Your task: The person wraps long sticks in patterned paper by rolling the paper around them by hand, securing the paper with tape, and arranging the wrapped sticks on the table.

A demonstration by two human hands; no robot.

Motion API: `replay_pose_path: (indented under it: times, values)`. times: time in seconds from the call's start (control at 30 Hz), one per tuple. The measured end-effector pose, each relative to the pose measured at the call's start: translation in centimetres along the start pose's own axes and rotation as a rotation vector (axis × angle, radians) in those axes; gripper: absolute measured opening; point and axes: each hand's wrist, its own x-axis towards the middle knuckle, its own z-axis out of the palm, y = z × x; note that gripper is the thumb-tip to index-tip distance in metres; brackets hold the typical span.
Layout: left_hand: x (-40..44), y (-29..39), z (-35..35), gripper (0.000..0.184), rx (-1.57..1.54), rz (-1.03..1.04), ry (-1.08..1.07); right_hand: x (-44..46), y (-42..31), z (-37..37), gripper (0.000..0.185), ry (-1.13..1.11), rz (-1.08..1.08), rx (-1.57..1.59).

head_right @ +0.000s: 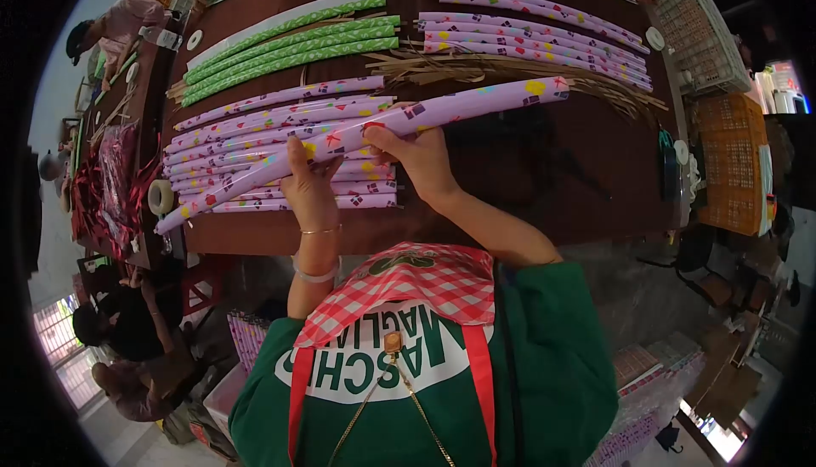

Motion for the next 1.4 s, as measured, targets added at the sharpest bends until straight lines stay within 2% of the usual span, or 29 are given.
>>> replay_pose_path:
  times: [0.13,0.3,0.4,0.47,0.57,0.67,0.8,0.93,0.97,1.03,1.07,1.13,1.17,1.23,1.27,1.33,1.4]
  values:
    - [1.9,0.7,-2.2,0.048,-0.016,0.043,0.036,0.8,-2.3,-4.2,0.025,0.299,-0.070,0.056]
    - [2.2,1.1,-2.6,0.049,0.044,0.050,0.072,1.0,-4.8,-9.2,0.027,0.459,-0.158,0.010]
    - [2.5,0.7,-2.9,0.049,0.053,0.053,0.059,0.2,-5.2,-9.8,0.031,0.446,-0.213,0.140]
    - [2.8,0.6,-3.0,0.049,0.060,0.055,0.064,-0.2,-5.0,-9.9,0.035,0.479,-0.208,0.070]
    - [3.2,0.5,-3.0,0.048,0.071,0.041,0.059,-0.6,-4.6,-11.0,0.034,0.411,-0.209,0.099]
    - [3.6,0.4,-3.4,0.047,0.135,0.014,0.045,-0.9,-4.6,-13.3,0.034,0.199,-0.042,0.113]
    - [3.2,0.4,-1.9,0.039,0.074,0.020,0.027,-1.4,-4.1,-12.7,0.030,0.117,0.052,0.179]
    - [3.5,-0.8,-1.6,0.036,0.057,0.000,0.040,-1.8,-3.2,-12.5,0.030,0.169,-0.025,0.152]
    - [3.4,-0.9,-1.3,0.036,0.100,-0.034,0.116,-2.0,-3.0,-12.8,0.030,0.175,-0.039,0.176]
    - [2.5,-0.7,-0.3,0.034,0.046,0.093,0.036,-2.3,-2.8,-13.0,0.029,0.181,-0.057,0.208]
    - [1.2,0.7,0.9,0.040,0.042,0.026,-0.024,-2.5,-2.7,-13.1,0.029,0.171,-0.052,0.212]
    - [1.4,-1.4,1.0,0.048,0.004,0.165,-0.097,-2.8,-2.4,-13.2,0.029,0.255,-0.077,0.166]
    - [0.8,-1.5,1.7,0.054,-0.011,0.133,-0.057,-3.0,-2.5,-13.0,0.030,0.284,-0.077,0.183]
    - [0.6,-1.8,2.2,0.053,-0.040,0.183,-0.146,-3.4,-3.2,-11.7,0.031,0.400,-0.104,0.169]
    - [0.5,-2.1,2.0,0.051,-0.075,0.051,-0.144,-3.7,-2.9,-13.0,0.031,0.352,-0.126,0.198]
    - [0.1,-1.7,2.4,0.048,-0.067,0.128,-0.176,-4.2,-3.1,-13.9,0.031,0.402,-0.141,0.178]
    - [0.4,-1.5,2.1,0.048,-0.125,0.087,-0.215,-4.9,-3.6,-14.6,0.027,0.300,-0.166,0.203]
